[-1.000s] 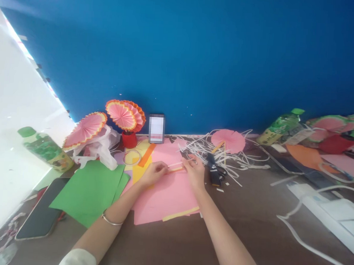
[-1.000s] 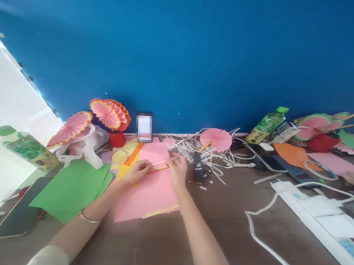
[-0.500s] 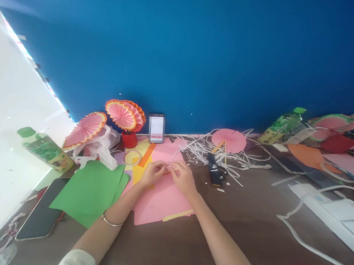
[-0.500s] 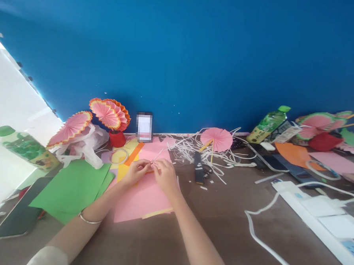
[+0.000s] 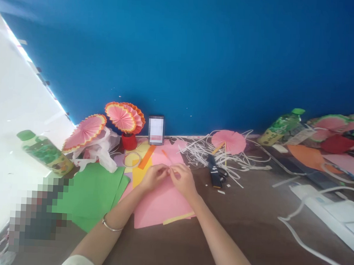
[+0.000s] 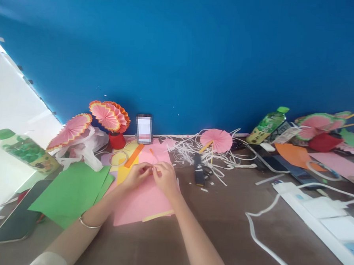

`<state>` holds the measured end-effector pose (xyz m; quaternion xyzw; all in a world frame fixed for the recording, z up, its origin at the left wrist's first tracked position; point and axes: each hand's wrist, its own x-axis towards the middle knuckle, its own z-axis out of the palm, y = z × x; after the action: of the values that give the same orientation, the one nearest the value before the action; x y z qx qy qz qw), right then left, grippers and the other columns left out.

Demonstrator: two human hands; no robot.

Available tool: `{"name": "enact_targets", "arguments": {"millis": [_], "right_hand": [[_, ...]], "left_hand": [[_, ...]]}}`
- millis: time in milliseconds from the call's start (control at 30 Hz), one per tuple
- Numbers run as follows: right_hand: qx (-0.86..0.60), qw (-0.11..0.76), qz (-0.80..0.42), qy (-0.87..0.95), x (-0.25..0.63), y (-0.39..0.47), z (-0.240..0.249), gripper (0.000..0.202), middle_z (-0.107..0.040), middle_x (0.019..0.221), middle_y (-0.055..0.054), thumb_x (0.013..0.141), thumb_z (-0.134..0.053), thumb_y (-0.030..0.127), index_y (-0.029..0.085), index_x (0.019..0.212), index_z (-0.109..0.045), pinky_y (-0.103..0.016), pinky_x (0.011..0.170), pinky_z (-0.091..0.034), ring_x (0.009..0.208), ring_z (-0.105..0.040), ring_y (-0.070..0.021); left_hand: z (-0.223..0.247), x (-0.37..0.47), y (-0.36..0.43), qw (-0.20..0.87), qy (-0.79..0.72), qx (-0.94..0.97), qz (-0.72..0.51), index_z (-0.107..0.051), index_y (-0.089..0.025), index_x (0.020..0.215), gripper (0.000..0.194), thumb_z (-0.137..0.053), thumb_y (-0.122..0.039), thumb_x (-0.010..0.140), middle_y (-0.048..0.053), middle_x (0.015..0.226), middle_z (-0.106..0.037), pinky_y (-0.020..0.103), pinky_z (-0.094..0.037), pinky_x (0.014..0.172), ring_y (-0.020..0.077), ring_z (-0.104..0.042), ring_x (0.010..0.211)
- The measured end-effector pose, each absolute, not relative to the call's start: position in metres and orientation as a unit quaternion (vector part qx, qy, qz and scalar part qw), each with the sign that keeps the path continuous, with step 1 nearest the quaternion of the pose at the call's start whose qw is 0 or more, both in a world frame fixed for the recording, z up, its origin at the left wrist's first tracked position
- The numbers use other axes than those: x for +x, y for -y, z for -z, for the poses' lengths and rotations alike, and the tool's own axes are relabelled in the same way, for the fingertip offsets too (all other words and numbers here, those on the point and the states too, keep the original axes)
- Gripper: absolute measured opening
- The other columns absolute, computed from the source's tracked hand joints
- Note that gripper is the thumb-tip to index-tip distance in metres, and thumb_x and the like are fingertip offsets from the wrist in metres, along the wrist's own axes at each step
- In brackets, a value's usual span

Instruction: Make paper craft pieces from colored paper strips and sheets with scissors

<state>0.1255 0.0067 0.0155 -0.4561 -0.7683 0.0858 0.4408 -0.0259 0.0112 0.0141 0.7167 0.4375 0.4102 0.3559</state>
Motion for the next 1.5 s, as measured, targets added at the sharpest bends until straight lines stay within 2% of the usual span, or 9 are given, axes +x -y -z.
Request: {"name": "enact_targets", "arguments": {"millis": [233,433,567,833,933,1100,1167,1367,1500], "right_hand": [[-0.509,0.523,-0.182,0.659,0.133,-0.012,-0.020,0.013,-0.064,0.071,-0.004,0.074,-0.051,0.026,0.019,0.068,-0.060,-0.028,0.062,-0.046,0.067,-0.059,-0.0175],[-0.578,0.564,-0.205,0.552,0.157,-0.025,-0.016,0.016,-0.065,0.067,-0.005,0.067,-0.055,0.031,0.018,0.068,-0.063,-0.032,0.064,-0.047,0.064,-0.058,-0.0193],[-0.598,0.579,-0.179,0.524,0.172,-0.031,-0.015,0.018,-0.066,0.070,-0.006,0.067,-0.056,0.032,0.017,0.069,-0.064,-0.034,0.066,-0.047,0.066,-0.058,-0.0200],[-0.648,0.565,-0.084,0.504,0.197,-0.035,-0.019,0.020,-0.066,0.071,-0.008,0.067,-0.052,0.029,0.014,0.071,-0.065,-0.033,0.066,-0.045,0.063,-0.057,-0.0199],[-0.647,0.563,-0.034,0.513,0.208,-0.038,-0.016,0.022,-0.066,0.072,-0.010,0.070,-0.048,0.028,0.014,0.071,-0.066,-0.035,0.066,-0.046,0.065,-0.057,-0.0211],[-0.627,0.584,0.042,0.514,0.204,-0.040,-0.013,0.032,-0.063,0.095,-0.016,0.073,-0.042,0.020,0.012,0.097,-0.063,-0.043,0.077,-0.044,0.090,-0.057,-0.0270],[-0.596,0.586,0.038,0.548,0.188,-0.035,-0.017,0.036,-0.060,0.103,-0.015,0.074,-0.045,0.020,0.013,0.106,-0.058,-0.045,0.079,-0.044,0.096,-0.054,-0.0273],[-0.399,0.499,-0.069,0.767,0.119,0.004,-0.036,0.026,-0.061,0.098,-0.008,0.077,-0.053,0.022,0.022,0.103,-0.057,-0.038,0.083,-0.044,0.095,-0.055,-0.0221],[-0.365,0.501,-0.072,0.782,0.099,0.021,-0.044,0.018,-0.064,0.087,-0.005,0.080,-0.052,0.018,0.023,0.095,-0.060,-0.037,0.079,-0.044,0.086,-0.056,-0.0200]], "left_hand": [[-0.018,-0.032,-0.011,0.451,-0.422,0.632,-0.468,-0.062,-0.016,0.067,0.019,-0.057,-0.033,0.073,0.005,0.074,-0.063,0.027,-0.043,0.070,0.0162,-0.057,0.073],[-0.016,-0.046,-0.021,0.671,-0.314,0.397,-0.543,-0.046,-0.017,0.052,0.017,-0.055,-0.024,0.066,-0.003,0.051,-0.043,0.027,-0.039,0.059,0.0100,-0.044,0.053],[-0.016,-0.057,-0.028,0.751,-0.232,0.232,-0.574,-0.047,-0.017,0.052,0.008,-0.051,-0.018,0.059,-0.002,0.054,-0.042,0.027,-0.039,0.057,0.0101,-0.044,0.055],[-0.020,-0.066,-0.027,0.724,-0.234,0.232,-0.606,-0.042,-0.018,0.048,0.018,-0.048,-0.028,0.062,-0.002,0.051,-0.035,0.027,-0.040,0.053,0.0093,-0.039,0.051],[-0.019,-0.067,-0.025,0.710,-0.242,0.259,-0.609,-0.044,-0.018,0.050,0.019,-0.049,-0.031,0.063,-0.001,0.054,-0.038,0.026,-0.041,0.054,0.0085,-0.040,0.052],[-0.015,-0.068,-0.025,0.715,-0.261,0.281,-0.585,-0.045,-0.019,0.049,0.022,-0.047,-0.034,0.065,0.001,0.058,-0.044,0.029,-0.040,0.061,0.0120,-0.046,0.060],[-0.014,-0.067,-0.025,0.729,-0.260,0.285,-0.566,-0.044,-0.019,0.049,0.023,-0.048,-0.033,0.065,0.002,0.059,-0.044,0.030,-0.040,0.062,0.0130,-0.047,0.062],[-0.013,-0.059,-0.020,0.771,-0.232,0.332,-0.492,-0.046,-0.017,0.051,0.019,-0.056,-0.029,0.061,0.002,0.061,-0.046,0.032,-0.041,0.062,0.0127,-0.047,0.060],[-0.010,-0.054,-0.017,0.775,-0.224,0.358,-0.471,-0.056,-0.018,0.057,0.014,-0.060,-0.029,0.064,0.002,0.060,-0.051,0.033,-0.043,0.064,0.0145,-0.052,0.063]]}}
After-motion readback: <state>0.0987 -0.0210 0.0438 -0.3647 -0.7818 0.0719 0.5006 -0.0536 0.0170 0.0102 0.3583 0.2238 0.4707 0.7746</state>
